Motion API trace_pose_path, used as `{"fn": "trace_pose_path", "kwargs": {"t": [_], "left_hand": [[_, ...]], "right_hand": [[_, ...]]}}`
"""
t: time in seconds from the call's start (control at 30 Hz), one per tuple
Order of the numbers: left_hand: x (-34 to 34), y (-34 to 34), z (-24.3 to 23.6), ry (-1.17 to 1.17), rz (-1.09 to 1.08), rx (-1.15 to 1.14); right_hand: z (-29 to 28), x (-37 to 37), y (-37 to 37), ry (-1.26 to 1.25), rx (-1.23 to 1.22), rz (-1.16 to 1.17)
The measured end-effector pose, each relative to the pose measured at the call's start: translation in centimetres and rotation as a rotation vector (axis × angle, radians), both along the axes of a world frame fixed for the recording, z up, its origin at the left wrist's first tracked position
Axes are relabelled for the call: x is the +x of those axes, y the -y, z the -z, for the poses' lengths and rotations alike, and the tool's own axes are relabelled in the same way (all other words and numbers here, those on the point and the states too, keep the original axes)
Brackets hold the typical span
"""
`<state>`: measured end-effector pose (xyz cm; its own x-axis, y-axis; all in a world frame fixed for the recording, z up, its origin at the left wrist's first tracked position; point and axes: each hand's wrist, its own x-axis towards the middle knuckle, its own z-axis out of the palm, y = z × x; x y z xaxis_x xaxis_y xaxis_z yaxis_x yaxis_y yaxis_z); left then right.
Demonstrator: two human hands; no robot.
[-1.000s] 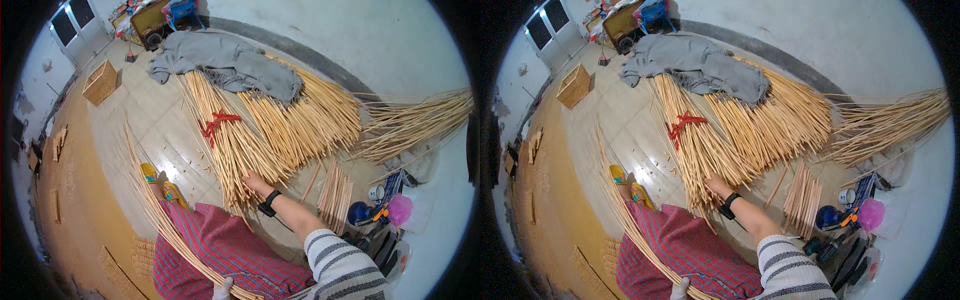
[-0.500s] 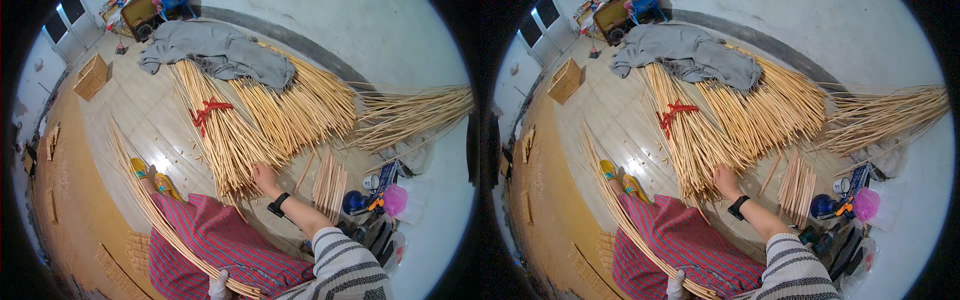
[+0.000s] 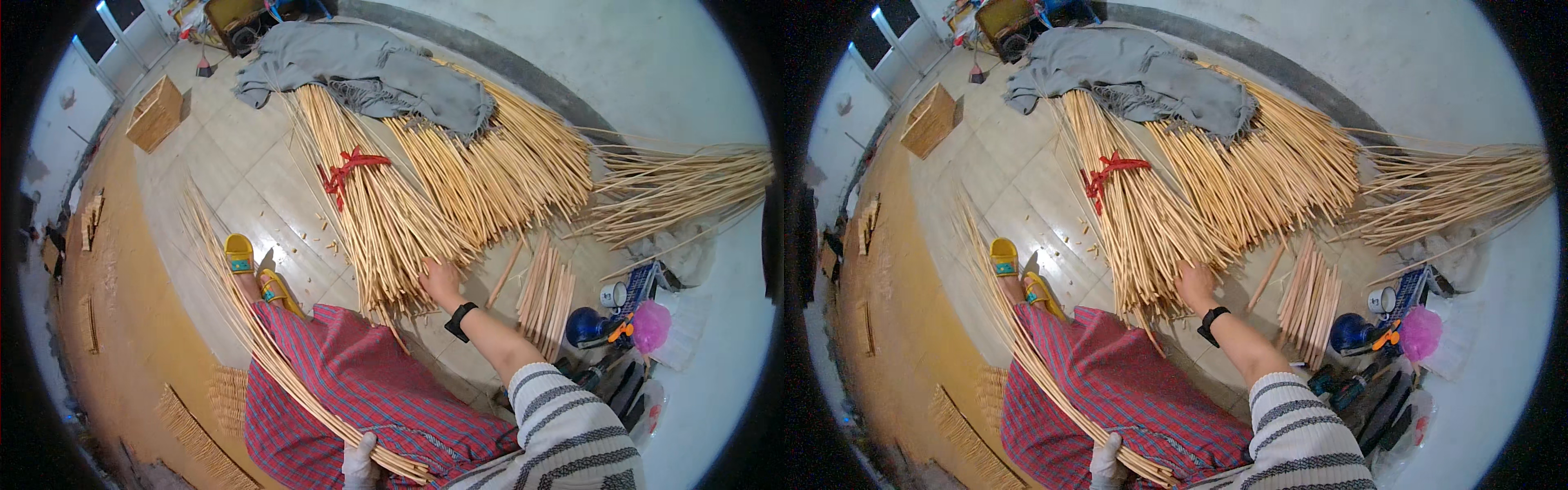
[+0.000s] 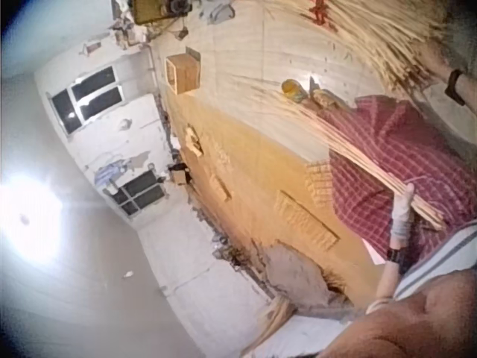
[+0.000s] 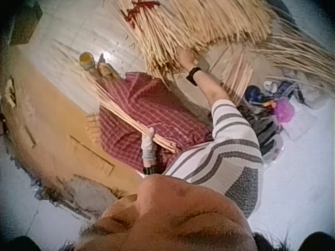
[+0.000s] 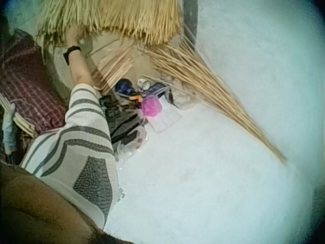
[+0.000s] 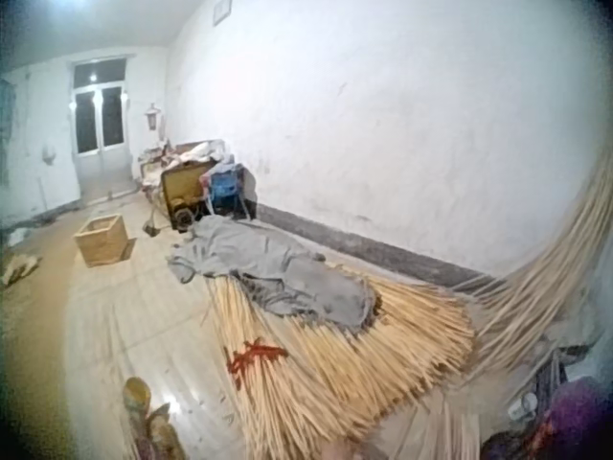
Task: Weaving and trimming wicker/willow sticks to create a mat or basket component.
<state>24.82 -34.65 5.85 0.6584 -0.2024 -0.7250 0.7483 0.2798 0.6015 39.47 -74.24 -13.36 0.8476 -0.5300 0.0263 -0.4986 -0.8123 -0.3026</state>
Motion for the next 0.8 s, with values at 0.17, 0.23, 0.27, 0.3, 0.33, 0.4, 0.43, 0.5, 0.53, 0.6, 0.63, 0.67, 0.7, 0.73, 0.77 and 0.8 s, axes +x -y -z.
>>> {"fn": "trace_pose_path", "kwargs": {"t": [0.17,0.23,0.27,0.3,0.33,0.4,0.43,0.5,0.53,0.6,0.63,0.67,0.7,0.73,0.77,0.8], "left_hand": [[-0.5,-0.7,1.6,-0.009,-0.039,0.033],[-0.6,-0.9,2.0,-0.076,-0.133,0.011],[-0.6,-0.9,2.1,-0.084,-0.12,0.03],[-0.6,-0.9,2.1,-0.064,-0.114,0.006],[-0.6,-0.9,2.1,-0.026,-0.118,-0.048],[-0.6,-0.7,1.8,-0.063,-0.126,-0.027],[-0.5,-0.6,1.7,-0.089,-0.144,-0.029],[-0.4,-0.3,1.4,-0.06,-0.119,-0.033],[-0.3,-0.3,1.2,-0.014,-0.118,-0.068],[-0.1,-0.2,1.0,-0.019,-0.061,0.028],[-0.2,-0.2,0.9,0.056,-0.024,0.021],[-0.1,-0.3,0.9,0.011,-0.003,0.068],[-0.2,-0.3,0.8,-0.011,-0.003,0.08],[-0.1,-0.3,0.8,-0.013,0.0,0.072],[-0.2,-0.3,0.8,-0.014,0.0,0.066],[-0.1,-0.3,0.8,0.014,-0.002,0.014]], "right_hand": [[1.7,0.9,0.3,0.02,0.194,0.099],[1.8,0.9,1.1,-0.109,0.396,0.227],[1.7,0.9,1.5,-0.131,0.439,0.23],[1.5,0.8,1.9,-0.097,0.415,0.201],[1.4,0.7,2.1,-0.078,0.462,0.203],[1.0,0.7,2.4,-0.061,0.511,0.202],[0.8,0.8,2.5,-0.12,0.539,0.212],[0.7,1.0,2.8,-0.178,0.561,0.239],[0.8,1.2,3.0,-0.126,0.555,0.251],[1.0,1.5,3.7,-0.125,0.595,0.299],[1.1,1.4,4.3,-0.113,0.575,0.324],[1.2,1.3,5.0,-0.12,0.735,0.268],[1.2,1.1,5.6,-0.134,0.883,0.243],[1.1,1.0,6.2,-0.108,1.019,0.239],[1.0,0.6,6.7,-0.069,1.04,0.186],[0.9,0.3,7.1,-0.203,1.077,0.138]]}}
